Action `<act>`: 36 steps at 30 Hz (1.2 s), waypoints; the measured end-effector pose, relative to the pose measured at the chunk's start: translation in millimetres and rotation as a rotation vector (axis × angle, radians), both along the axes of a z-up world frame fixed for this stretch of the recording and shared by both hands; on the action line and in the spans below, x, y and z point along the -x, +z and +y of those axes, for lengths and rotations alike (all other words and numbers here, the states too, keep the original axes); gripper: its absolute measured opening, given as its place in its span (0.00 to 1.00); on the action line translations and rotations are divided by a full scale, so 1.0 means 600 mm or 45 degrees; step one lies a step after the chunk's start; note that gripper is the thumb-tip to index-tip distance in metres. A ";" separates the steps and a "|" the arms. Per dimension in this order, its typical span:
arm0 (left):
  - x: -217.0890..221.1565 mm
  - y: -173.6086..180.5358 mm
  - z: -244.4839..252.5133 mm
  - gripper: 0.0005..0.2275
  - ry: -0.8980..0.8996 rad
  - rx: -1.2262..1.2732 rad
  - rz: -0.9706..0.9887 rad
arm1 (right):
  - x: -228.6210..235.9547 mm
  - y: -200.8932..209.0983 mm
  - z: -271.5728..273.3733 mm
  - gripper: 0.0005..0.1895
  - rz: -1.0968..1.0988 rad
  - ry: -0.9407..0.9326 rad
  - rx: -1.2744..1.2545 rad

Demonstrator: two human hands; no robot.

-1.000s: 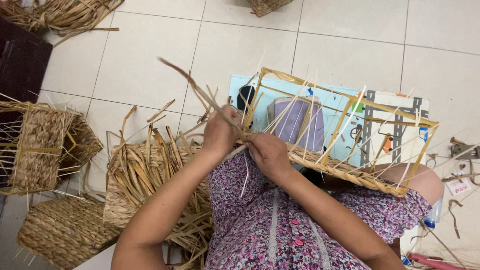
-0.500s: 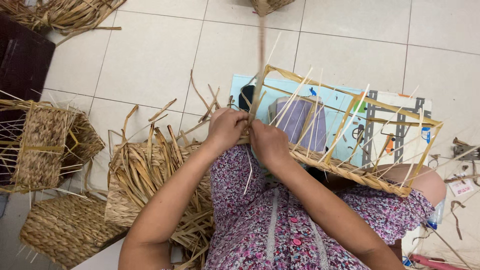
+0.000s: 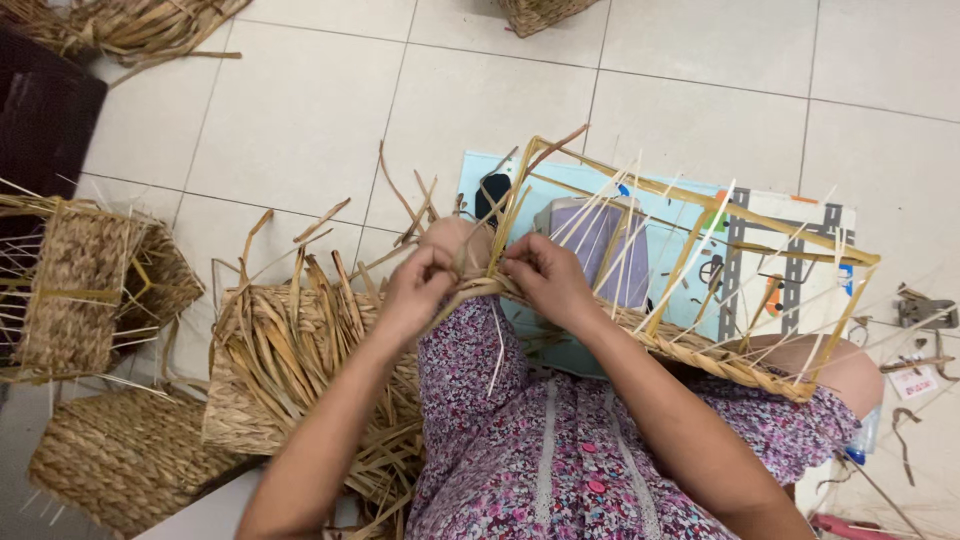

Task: The person weaves a basket using dried straw. They use scissors to trim the straw, thread the straw through a wire frame, and pull the strands tight by hand to build the basket walls.

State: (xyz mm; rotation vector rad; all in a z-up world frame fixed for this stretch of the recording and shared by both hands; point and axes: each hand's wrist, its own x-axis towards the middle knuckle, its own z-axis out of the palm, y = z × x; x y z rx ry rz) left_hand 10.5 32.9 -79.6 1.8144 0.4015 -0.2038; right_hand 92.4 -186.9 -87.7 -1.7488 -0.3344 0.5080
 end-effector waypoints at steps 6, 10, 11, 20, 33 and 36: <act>-0.002 0.016 -0.030 0.10 0.089 0.531 -0.177 | 0.009 0.032 -0.006 0.06 -0.068 0.123 0.106; -0.041 -0.030 -0.017 0.07 0.051 -0.079 0.037 | 0.013 0.042 -0.010 0.08 -0.094 0.172 0.152; -0.048 -0.051 -0.006 0.09 0.304 0.009 0.090 | 0.011 0.043 -0.012 0.09 -0.124 0.197 0.121; 0.028 0.028 0.105 0.19 0.339 -0.091 0.102 | -0.015 0.049 -0.008 0.11 -0.102 0.410 0.029; -0.097 0.127 0.028 0.05 -0.930 -1.291 -0.070 | -0.007 0.096 -0.007 0.11 -0.081 0.437 0.206; -0.109 0.136 0.031 0.10 -0.983 -1.054 0.278 | -0.007 0.108 -0.012 0.14 -0.065 0.464 0.221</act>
